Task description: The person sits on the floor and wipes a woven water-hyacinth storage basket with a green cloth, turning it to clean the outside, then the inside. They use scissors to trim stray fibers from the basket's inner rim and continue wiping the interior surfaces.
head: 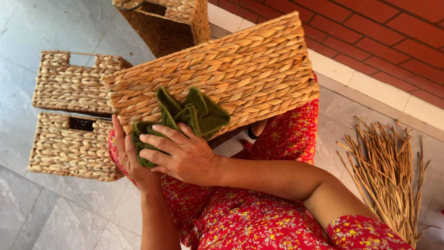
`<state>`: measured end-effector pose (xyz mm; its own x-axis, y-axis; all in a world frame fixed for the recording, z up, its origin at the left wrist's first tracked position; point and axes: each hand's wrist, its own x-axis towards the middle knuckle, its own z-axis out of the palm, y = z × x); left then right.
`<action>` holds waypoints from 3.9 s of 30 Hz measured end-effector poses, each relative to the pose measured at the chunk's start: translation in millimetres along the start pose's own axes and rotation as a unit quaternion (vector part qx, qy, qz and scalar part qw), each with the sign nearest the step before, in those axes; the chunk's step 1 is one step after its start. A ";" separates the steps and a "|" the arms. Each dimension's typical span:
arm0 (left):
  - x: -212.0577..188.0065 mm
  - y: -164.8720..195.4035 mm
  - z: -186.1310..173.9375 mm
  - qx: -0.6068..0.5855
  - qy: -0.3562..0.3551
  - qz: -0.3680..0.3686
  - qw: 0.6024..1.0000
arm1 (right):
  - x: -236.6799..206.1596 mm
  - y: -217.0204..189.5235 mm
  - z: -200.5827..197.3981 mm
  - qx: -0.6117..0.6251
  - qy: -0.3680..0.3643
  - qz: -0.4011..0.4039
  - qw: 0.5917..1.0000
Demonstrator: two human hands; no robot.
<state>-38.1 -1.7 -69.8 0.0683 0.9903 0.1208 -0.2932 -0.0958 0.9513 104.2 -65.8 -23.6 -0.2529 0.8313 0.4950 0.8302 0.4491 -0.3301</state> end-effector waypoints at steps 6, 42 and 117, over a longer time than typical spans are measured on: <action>0.4 -3.6 8.4 0.018 -0.008 0.045 0.999 | -53.1 71.8 -34.9 -0.059 -0.055 0.007 0.997; 2.3 -1.3 11.3 -0.005 0.001 0.030 1.000 | -91.2 136.7 -88.7 -0.204 -0.042 0.028 0.978; 8.7 -12.7 5.7 -0.067 -0.002 0.046 0.997 | -14.4 32.4 -7.4 -0.061 0.023 0.036 0.997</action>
<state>-28.4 7.5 -79.2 0.0397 0.9776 0.2067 -0.4238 -0.1709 0.8895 138.4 -65.7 -35.4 -0.1692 0.8425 0.5115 0.9001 0.3435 -0.2681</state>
